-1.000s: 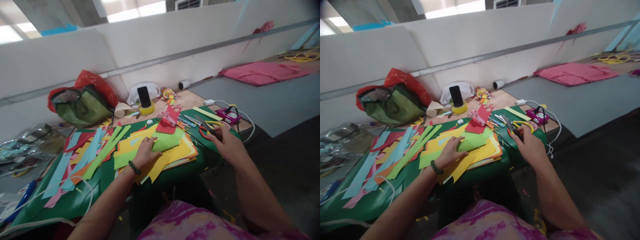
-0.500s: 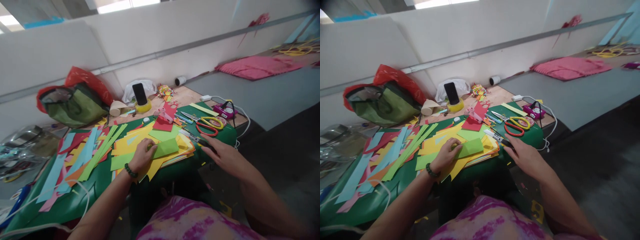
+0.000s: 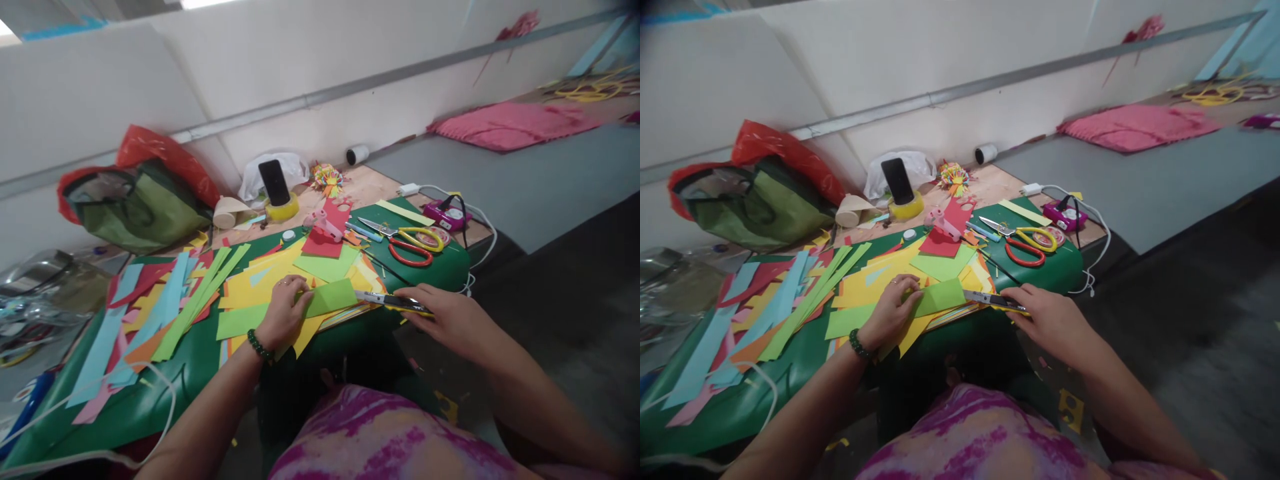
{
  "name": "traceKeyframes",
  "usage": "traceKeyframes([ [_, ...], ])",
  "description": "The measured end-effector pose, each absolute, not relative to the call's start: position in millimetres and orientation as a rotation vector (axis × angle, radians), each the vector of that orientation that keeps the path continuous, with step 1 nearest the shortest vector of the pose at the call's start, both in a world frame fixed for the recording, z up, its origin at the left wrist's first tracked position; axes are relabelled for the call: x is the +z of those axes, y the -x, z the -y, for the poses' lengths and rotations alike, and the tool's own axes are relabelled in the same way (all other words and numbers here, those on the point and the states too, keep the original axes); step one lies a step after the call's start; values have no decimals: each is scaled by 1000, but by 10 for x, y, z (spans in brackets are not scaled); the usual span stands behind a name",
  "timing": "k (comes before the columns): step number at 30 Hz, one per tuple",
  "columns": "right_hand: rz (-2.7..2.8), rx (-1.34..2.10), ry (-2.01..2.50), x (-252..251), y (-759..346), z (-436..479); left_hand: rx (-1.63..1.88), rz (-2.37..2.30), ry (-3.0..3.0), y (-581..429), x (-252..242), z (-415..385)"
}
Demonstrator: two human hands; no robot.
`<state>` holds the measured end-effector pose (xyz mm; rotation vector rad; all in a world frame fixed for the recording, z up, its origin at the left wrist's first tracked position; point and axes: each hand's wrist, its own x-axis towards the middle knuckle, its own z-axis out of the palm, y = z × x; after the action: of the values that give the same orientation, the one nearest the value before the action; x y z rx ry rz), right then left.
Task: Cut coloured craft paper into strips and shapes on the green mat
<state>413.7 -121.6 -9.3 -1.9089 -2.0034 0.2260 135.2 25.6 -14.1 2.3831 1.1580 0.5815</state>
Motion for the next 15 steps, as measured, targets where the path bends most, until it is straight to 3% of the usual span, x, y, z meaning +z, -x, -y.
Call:
traceKeyframes([
  [10,1977,314,1883,-226,-4190,1138,482,-1289,-2568,-1326,-213,-212],
  [15,1940,387,1859,-237,-4186,1127,99,-1027,-2709,-1372,-159,-116],
])
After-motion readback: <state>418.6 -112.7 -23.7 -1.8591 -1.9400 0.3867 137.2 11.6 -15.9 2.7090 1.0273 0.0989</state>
